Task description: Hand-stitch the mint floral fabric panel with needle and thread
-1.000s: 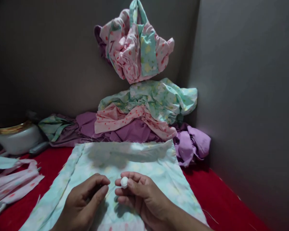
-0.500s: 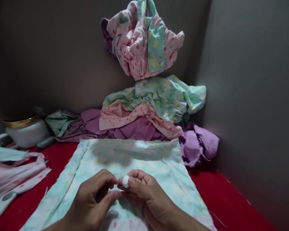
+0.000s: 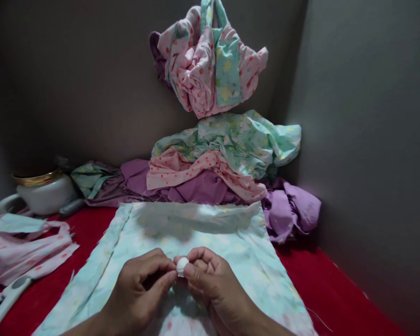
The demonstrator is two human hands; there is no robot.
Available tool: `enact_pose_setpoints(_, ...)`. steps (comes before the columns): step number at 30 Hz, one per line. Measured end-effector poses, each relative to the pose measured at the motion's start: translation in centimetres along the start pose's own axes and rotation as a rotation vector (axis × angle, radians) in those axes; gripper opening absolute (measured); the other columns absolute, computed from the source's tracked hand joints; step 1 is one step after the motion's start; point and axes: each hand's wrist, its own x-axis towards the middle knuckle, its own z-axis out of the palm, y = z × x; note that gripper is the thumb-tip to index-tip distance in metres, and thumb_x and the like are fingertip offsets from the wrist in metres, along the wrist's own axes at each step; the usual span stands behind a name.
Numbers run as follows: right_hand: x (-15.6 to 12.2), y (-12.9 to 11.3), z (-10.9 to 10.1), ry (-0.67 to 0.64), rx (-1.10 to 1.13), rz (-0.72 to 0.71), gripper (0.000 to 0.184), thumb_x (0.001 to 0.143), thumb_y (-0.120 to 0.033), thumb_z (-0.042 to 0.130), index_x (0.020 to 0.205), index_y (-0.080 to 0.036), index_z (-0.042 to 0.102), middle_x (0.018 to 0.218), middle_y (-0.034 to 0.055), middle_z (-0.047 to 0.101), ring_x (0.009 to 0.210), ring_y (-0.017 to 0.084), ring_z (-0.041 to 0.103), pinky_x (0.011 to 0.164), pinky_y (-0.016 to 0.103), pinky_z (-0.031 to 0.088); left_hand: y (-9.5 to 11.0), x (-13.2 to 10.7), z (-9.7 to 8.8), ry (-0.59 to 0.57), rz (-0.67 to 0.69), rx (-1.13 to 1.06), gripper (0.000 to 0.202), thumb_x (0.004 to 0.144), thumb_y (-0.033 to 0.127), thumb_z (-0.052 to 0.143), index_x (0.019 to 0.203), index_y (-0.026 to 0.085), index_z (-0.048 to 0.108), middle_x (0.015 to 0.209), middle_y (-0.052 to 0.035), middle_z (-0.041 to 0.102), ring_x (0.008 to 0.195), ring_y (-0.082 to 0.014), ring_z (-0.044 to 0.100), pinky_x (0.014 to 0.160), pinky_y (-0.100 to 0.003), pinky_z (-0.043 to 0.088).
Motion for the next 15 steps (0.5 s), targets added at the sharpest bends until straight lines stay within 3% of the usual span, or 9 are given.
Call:
enact_pose_setpoints(5,0.06,0.05,0.04,-0.013,0.007,-0.019,0.028,0.062,-0.019,0.076,0.078,-0.016,0.054,0.068,-0.0015,0.06,0.065,0.011,0.059,0.067,0.023,0.045,0.3,0.38,0.04,0.024,-0.02,0.002,0.02,0.077,0.016,0.049,0.059,0.015,0.055,0.057,-0.0013,0.051,0.053,-0.012,0.048,0.049,-0.023,0.035)
enact_pose_setpoints(8,0.12,0.06,-0.08,-0.016,0.031,-0.025,0.028,0.065,-0.019,0.075,0.084,-0.016,0.054,0.074,0.0011,0.062,0.073,0.013,0.061,0.074,0.027,0.046,0.34,0.45,0.15,0.027,-0.086,-0.022,0.02,0.077,0.017,0.049,0.058,0.016,0.052,0.057,0.0005,0.048,0.051,-0.011,0.044,0.047,-0.022,0.032)
enact_pose_setpoints(15,-0.26,-0.15,-0.28,-0.017,0.013,0.011,0.034,0.069,-0.024,0.07,0.096,-0.016,0.052,0.093,0.007,0.061,0.078,0.015,0.06,0.072,0.031,0.049,0.61,0.4,0.22,-0.026,-0.202,-0.19,0.022,0.078,0.019,0.048,0.057,0.016,0.052,0.059,0.0012,0.047,0.053,-0.011,0.043,0.049,-0.022,0.032)
